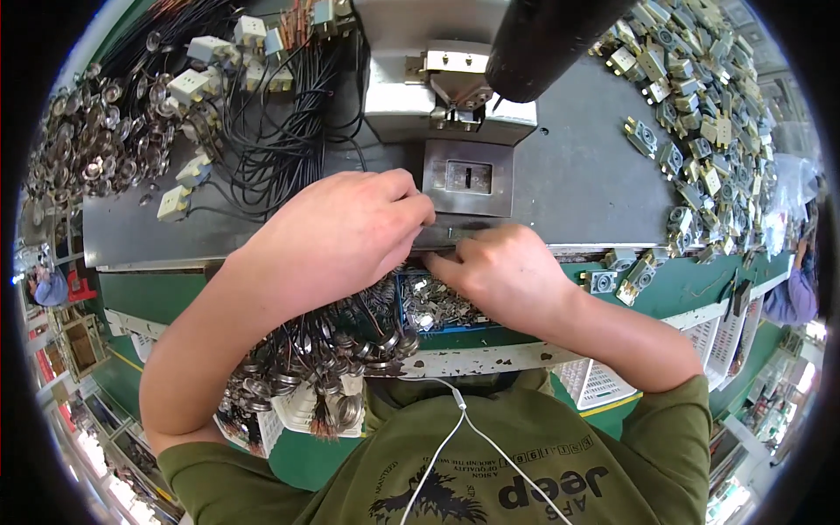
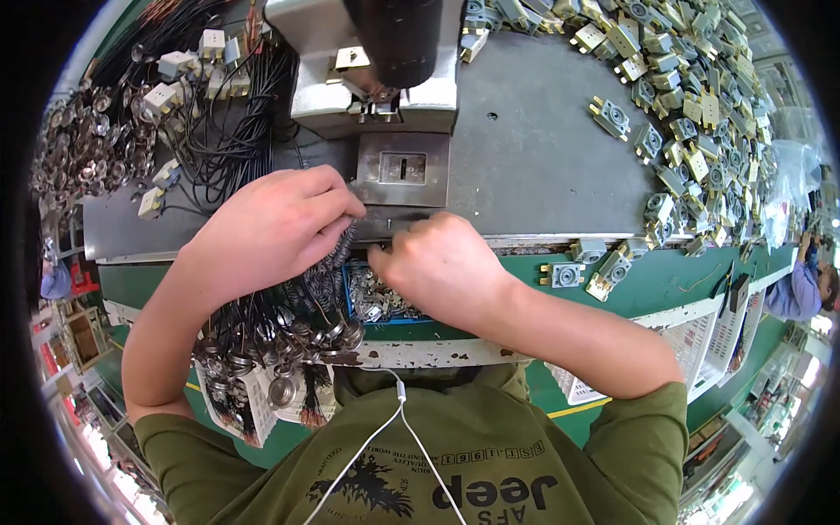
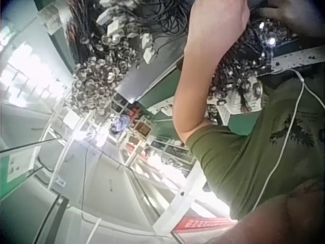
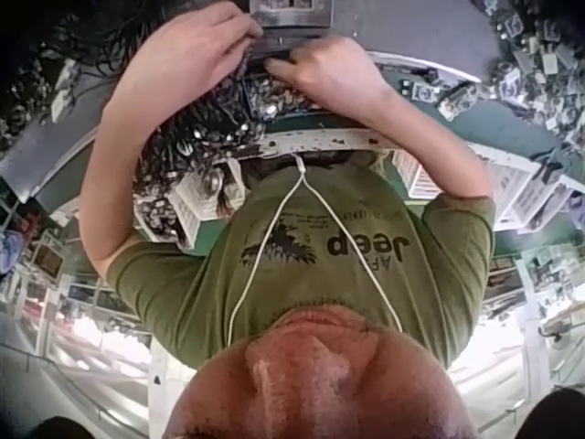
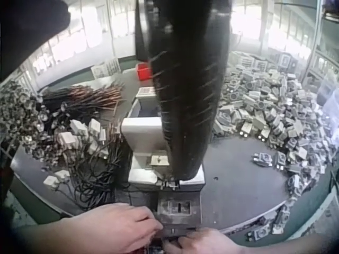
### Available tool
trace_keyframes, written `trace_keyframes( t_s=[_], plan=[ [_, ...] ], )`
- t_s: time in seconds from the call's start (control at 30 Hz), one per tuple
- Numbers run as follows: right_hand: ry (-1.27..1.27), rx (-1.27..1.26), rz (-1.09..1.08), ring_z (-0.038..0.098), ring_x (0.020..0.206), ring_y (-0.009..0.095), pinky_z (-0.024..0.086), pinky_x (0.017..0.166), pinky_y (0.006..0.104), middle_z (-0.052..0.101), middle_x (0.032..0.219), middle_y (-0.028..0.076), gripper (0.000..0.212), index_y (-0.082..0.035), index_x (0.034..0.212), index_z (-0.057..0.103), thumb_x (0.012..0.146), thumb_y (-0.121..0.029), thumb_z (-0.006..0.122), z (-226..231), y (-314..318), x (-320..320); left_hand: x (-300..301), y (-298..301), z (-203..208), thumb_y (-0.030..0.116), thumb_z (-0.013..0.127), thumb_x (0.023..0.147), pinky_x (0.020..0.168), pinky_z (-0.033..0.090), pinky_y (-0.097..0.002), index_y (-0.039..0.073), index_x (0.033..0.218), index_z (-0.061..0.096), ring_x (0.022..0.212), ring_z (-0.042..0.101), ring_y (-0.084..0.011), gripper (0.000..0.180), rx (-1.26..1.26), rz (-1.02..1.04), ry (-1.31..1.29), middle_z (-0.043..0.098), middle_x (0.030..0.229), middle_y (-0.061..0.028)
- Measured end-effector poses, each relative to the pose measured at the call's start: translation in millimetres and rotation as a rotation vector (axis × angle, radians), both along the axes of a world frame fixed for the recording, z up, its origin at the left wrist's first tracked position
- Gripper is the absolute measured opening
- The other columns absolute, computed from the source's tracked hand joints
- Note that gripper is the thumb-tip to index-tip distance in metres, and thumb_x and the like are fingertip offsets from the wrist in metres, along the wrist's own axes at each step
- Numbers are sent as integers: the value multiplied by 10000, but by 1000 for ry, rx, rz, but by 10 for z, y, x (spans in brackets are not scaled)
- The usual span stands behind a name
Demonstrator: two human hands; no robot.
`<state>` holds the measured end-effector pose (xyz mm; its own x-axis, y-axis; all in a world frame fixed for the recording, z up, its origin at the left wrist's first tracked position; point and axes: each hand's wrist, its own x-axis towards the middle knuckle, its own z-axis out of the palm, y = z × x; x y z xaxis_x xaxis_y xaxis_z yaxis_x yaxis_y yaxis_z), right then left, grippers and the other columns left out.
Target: Assembling electronic wiring harnesses using a handheld power tool on a factory production line.
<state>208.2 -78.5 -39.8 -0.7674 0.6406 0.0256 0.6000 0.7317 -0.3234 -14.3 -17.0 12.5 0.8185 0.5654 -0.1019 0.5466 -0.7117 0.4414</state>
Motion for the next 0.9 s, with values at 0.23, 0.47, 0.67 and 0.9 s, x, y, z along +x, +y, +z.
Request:
trace_keyframes(
  t_s=[0.23, 0.47, 0.67, 0.9],
  plan=[
    [-130, 16, 67, 681, 678, 225, 538, 574, 363, 603, 694, 42, 71, -127, 802, 620, 743, -147, 654, 47, 96, -55, -33, 6, -17, 93, 672, 867, 784, 550, -410, 56, 1017, 674, 885, 657, -310, 155, -13, 20, 50, 622, 959, -101],
    [-158, 42, 94, 673, 675, 219, 533, 567, 362, 595, 688, 37, 88, -125, 815, 620, 738, -150, 653, 59, 108, -37, -41, 8, -44, 95, 676, 867, 780, 551, -408, 51, 1008, 677, 879, 658, -309, 148, -8, 20, 52, 623, 951, -102],
    [-205, -5, 81, 667, 656, 217, 522, 562, 367, 592, 683, 33, 105, -119, 839, 628, 743, -156, 650, 91, 87, 53, -36, 16, -54, 101, 677, 873, 800, 550, -404, 42, 1004, 687, 889, 658, -304, 144, -14, 9, 43, 626, 951, -100],
    [-177, 61, 119, 667, 641, 195, 513, 542, 354, 575, 654, 21, 147, -128, 888, 625, 747, -163, 644, 58, 100, 33, -40, 14, -86, 102, 674, 874, 821, 545, -401, 41, 1005, 693, 895, 658, -296, 146, -17, 0, 41, 629, 956, -97]
  ],
)
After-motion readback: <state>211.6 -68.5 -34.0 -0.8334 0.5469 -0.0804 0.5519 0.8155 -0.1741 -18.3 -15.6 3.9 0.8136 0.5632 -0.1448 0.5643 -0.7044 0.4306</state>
